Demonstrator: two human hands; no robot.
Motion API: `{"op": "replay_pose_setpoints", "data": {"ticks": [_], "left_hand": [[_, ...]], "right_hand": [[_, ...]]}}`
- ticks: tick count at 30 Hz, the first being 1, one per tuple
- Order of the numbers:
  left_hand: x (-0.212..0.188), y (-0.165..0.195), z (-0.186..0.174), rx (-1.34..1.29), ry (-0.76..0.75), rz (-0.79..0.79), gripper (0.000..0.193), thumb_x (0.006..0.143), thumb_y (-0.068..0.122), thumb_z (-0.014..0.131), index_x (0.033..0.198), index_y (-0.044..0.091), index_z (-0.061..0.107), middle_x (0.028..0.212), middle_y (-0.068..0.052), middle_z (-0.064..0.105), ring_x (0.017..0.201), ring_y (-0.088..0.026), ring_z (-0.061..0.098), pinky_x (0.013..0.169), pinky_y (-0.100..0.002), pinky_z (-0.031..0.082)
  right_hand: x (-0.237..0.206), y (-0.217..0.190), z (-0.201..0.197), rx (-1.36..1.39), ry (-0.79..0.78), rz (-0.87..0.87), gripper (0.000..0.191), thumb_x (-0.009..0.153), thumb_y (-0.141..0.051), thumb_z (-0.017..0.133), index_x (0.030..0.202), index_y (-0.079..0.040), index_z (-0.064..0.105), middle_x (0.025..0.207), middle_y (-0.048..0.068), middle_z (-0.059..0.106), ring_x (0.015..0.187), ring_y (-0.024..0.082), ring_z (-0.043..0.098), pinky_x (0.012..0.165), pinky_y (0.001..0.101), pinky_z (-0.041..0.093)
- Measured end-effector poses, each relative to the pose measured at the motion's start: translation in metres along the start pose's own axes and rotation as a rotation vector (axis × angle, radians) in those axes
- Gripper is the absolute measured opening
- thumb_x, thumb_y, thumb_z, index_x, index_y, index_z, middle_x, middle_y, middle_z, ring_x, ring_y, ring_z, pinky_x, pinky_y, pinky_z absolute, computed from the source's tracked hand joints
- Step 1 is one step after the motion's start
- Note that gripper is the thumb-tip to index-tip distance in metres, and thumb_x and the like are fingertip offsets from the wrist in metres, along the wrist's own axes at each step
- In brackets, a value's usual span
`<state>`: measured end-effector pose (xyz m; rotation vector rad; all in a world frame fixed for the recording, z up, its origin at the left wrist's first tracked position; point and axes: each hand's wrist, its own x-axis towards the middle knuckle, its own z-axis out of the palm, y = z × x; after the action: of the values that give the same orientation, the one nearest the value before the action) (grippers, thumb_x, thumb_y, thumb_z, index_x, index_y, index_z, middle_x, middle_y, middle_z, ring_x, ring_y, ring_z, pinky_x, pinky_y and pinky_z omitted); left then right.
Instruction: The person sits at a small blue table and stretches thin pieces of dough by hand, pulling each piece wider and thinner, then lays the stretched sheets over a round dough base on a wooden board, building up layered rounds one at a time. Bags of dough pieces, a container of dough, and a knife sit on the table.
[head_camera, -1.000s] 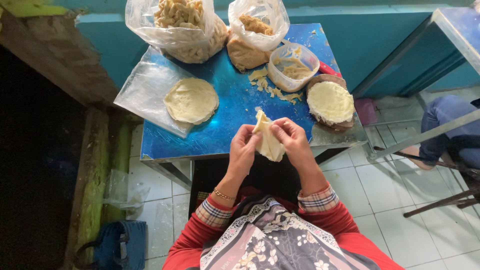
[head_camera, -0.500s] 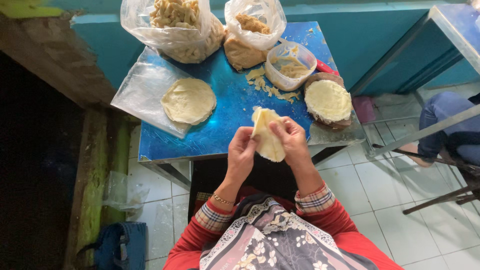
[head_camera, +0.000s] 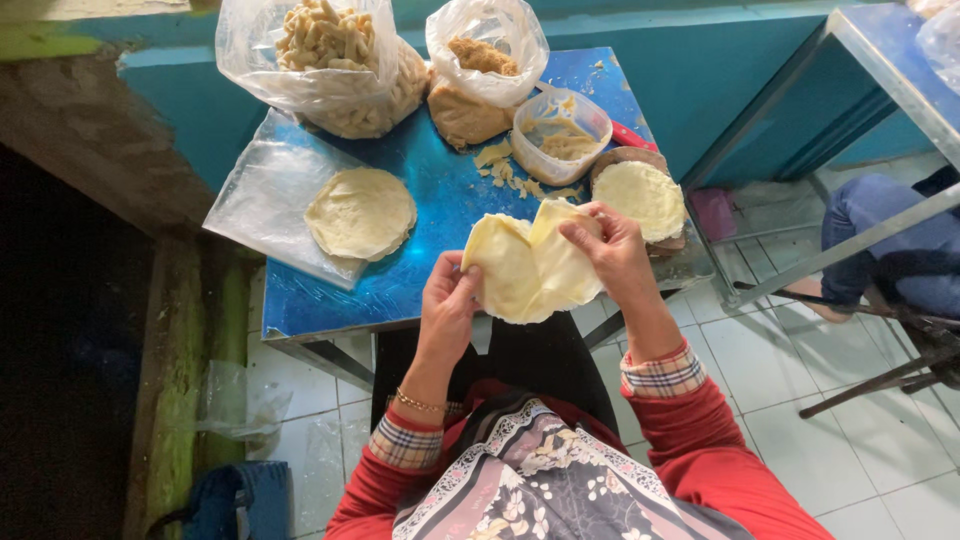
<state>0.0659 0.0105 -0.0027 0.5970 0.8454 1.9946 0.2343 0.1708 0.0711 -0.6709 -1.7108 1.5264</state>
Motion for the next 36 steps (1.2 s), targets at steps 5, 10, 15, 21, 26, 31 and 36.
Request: {"op": "replay_pose_setpoints", "data": {"ticks": [5, 10, 15, 21, 26, 31, 36], "left_hand": [[0.018, 0.019, -0.001, 0.055, -0.050, 0.051, 0.013, 0.107, 0.012, 0.060, 0.118, 0.006, 0.058, 0.104, -0.006, 0.070, 0.091, -0.008, 0.064, 0.077, -0.023, 0.052], [0.028, 0.029, -0.013, 0.191, -0.046, 0.092, 0.012, 0.106, 0.013, 0.059, 0.115, 0.005, 0.059, 0.101, -0.004, 0.071, 0.089, -0.007, 0.063, 0.076, -0.022, 0.051], [0.049, 0.036, -0.029, 0.603, -0.043, 0.083, 0.008, 0.105, 0.011, 0.059, 0.109, 0.005, 0.063, 0.087, -0.001, 0.065, 0.078, -0.006, 0.057, 0.068, -0.024, 0.048], [0.070, 0.031, -0.049, 1.174, 0.118, 0.288, 0.010, 0.097, 0.004, 0.061, 0.107, 0.002, 0.060, 0.081, -0.014, 0.065, 0.073, -0.027, 0.062, 0.066, -0.037, 0.050], [0.064, 0.031, -0.046, 1.466, 0.145, 0.530, 0.010, 0.096, 0.000, 0.059, 0.105, 0.002, 0.061, 0.101, -0.018, 0.070, 0.096, -0.040, 0.066, 0.081, -0.048, 0.053], [0.045, 0.052, -0.008, 1.564, 0.037, 0.657, 0.031, 0.093, 0.014, 0.068, 0.122, 0.003, 0.064, 0.122, -0.018, 0.064, 0.112, -0.036, 0.062, 0.091, -0.044, 0.053], [0.042, 0.042, 0.045, 0.391, -0.459, 0.020, 0.038, 0.107, 0.025, 0.054, 0.139, 0.005, 0.061, 0.132, -0.007, 0.067, 0.117, -0.017, 0.065, 0.098, -0.032, 0.055]], "right_hand": [[0.012, 0.007, 0.000, 0.037, -0.057, 0.002, 0.010, 0.096, -0.014, 0.076, 0.099, -0.006, 0.072, 0.087, -0.004, 0.069, 0.078, 0.002, 0.061, 0.069, 0.0207, 0.051], [0.022, 0.023, -0.007, 0.136, 0.047, -0.016, 0.008, 0.096, -0.014, 0.076, 0.099, -0.008, 0.072, 0.081, -0.005, 0.069, 0.073, 0.001, 0.059, 0.066, 0.0192, 0.048], [0.034, 0.027, -0.013, -0.083, 0.029, -0.038, 0.011, 0.096, -0.015, 0.078, 0.101, -0.006, 0.074, 0.074, -0.008, 0.062, 0.068, -0.001, 0.050, 0.060, 0.0187, 0.042], [0.047, 0.018, -0.015, -0.350, 0.130, -0.129, 0.013, 0.096, -0.017, 0.077, 0.102, -0.006, 0.075, 0.073, -0.006, 0.069, 0.067, -0.001, 0.057, 0.060, 0.0185, 0.046], [0.051, 0.015, -0.021, -0.286, 0.136, -0.159, 0.013, 0.095, -0.015, 0.079, 0.102, -0.005, 0.074, 0.079, -0.004, 0.071, 0.071, 0.000, 0.059, 0.060, 0.0181, 0.047], [0.050, 0.000, -0.048, -0.212, -0.113, -0.198, 0.014, 0.097, -0.011, 0.080, 0.106, -0.002, 0.074, 0.088, -0.004, 0.066, 0.073, 0.001, 0.053, 0.060, 0.0175, 0.040], [0.036, -0.014, -0.051, -0.127, -0.494, -0.045, 0.015, 0.094, -0.011, 0.074, 0.106, -0.003, 0.072, 0.086, -0.006, 0.071, 0.073, -0.002, 0.060, 0.058, 0.0166, 0.046]]}}
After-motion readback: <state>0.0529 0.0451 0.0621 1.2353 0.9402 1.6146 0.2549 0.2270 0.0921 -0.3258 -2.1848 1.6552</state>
